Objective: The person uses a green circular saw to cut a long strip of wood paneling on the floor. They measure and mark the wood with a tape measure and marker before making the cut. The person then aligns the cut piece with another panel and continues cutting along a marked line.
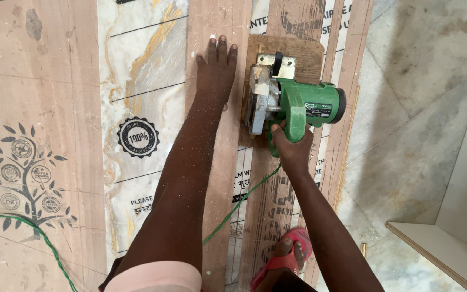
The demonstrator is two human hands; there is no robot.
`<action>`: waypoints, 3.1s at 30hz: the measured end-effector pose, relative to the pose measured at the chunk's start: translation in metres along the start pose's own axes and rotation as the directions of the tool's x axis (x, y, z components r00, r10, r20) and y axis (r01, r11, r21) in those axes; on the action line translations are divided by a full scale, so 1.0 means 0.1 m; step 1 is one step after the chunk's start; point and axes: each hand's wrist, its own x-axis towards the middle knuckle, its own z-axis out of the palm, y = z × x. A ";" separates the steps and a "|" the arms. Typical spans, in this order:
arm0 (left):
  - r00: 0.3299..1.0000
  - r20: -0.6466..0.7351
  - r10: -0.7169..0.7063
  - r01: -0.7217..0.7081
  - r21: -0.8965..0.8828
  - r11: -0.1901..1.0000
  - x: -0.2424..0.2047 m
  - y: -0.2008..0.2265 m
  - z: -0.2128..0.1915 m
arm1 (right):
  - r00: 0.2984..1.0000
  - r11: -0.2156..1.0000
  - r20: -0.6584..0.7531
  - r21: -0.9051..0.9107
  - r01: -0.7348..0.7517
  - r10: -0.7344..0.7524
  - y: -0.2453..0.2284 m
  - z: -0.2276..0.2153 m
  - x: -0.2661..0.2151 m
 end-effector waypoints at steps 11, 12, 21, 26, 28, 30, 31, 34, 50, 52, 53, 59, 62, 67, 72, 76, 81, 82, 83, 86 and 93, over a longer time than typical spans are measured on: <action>1.000 -0.007 0.006 -0.006 -0.040 0.999 -0.05 -0.01 -0.10 | 1.000 1.000 -0.008 0.004 -0.012 0.012 -0.02 0.01 0.12; 1.000 -0.013 0.009 -0.010 -0.051 0.999 -0.07 -0.02 -0.11 | 1.000 1.000 -0.008 -0.004 -0.012 0.012 -0.02 0.01 0.13; 0.998 -0.056 0.022 -0.027 -0.090 0.996 -0.07 -0.05 -0.08 | 1.000 1.000 -0.006 0.025 -0.007 0.007 -0.01 0.02 0.24; 0.998 -0.054 0.032 -0.038 -0.097 0.995 -0.09 -0.07 -0.10 | 1.000 1.000 -0.003 0.009 -0.007 0.007 -0.04 0.02 0.29; 0.999 -0.029 0.034 -0.037 -0.108 0.993 -0.09 -0.07 -0.12 | 1.000 1.000 -0.005 0.008 -0.004 0.004 -0.06 0.03 0.31; 0.999 -0.019 0.033 -0.035 -0.110 0.993 -0.09 -0.07 -0.14 | 1.000 1.000 -0.006 0.014 0.002 -0.002 -0.08 0.05 0.34; 0.999 -0.022 0.032 -0.034 -0.107 0.994 -0.10 -0.06 -0.15 | 1.000 1.000 -0.008 0.015 0.005 -0.005 -0.09 0.05 0.35; 0.999 -0.020 0.030 -0.032 -0.103 0.994 -0.10 -0.06 -0.15 | 1.000 1.000 -0.008 0.011 0.012 -0.012 -0.11 0.06 0.38; 0.998 0.030 0.048 -0.045 -0.110 0.993 -0.17 -0.10 -0.29 | 0.998 0.998 0.022 0.021 0.052 -0.052 -0.15 0.07 0.54; 0.998 0.034 0.046 -0.042 -0.118 0.992 -0.19 -0.10 -0.33 | 0.999 0.998 0.013 0.027 0.051 -0.052 -0.16 0.08 0.56; 0.998 0.036 0.044 -0.039 -0.123 0.992 -0.19 -0.10 -0.33 | 0.999 0.998 0.008 0.037 0.049 -0.050 -0.16 0.09 0.58; 1.000 -0.020 0.017 -0.020 -0.164 0.986 -0.20 -0.11 -0.23 | 0.997 0.996 0.007 0.056 0.074 -0.074 -0.16 0.09 0.66; 0.986 -0.164 -0.029 0.010 -0.115 0.993 -0.36 -0.11 -0.13 | 0.994 0.992 0.024 0.075 0.101 -0.103 -0.17 0.10 0.70; 0.958 -0.286 -0.013 -0.047 -0.202 0.978 -0.75 0.02 0.06 | 0.996 0.994 0.000 0.067 0.092 -0.092 -0.22 0.13 0.74; 0.977 0.043 0.208 -0.110 -0.736 0.668 -1.65 0.93 0.49 | 0.992 0.989 0.015 0.078 0.124 -0.126 -0.23 0.12 0.77; 0.883 0.312 0.351 -0.082 -0.633 0.770 -2.38 1.10 0.85 | 0.993 0.988 0.005 0.100 0.117 -0.118 -0.23 0.14 0.80; 0.919 0.231 0.320 -0.099 -0.650 0.754 -2.95 0.78 0.69 | 0.994 0.989 -0.004 0.095 0.111 -0.111 -0.21 0.14 0.84; 0.907 0.274 0.319 -0.078 -0.636 0.767 -2.91 0.82 0.64 | 0.993 0.988 -0.006 0.107 0.114 -0.114 -0.21 0.15 0.86; 0.894 0.316 0.317 -0.057 -0.622 0.781 -2.85 0.90 0.62 | 0.993 0.986 -0.009 0.119 0.118 -0.118 -0.21 0.15 0.89; 0.908 0.299 0.293 -0.080 -0.563 0.823 -2.72 1.11 0.71 | 0.992 0.982 -0.005 0.138 0.128 -0.128 -0.20 0.15 0.90; 0.939 0.340 0.052 0.142 -0.520 0.842 -2.76 0.24 1.05 | 0.990 0.981 0.001 0.140 0.137 -0.138 -0.21 0.15 0.95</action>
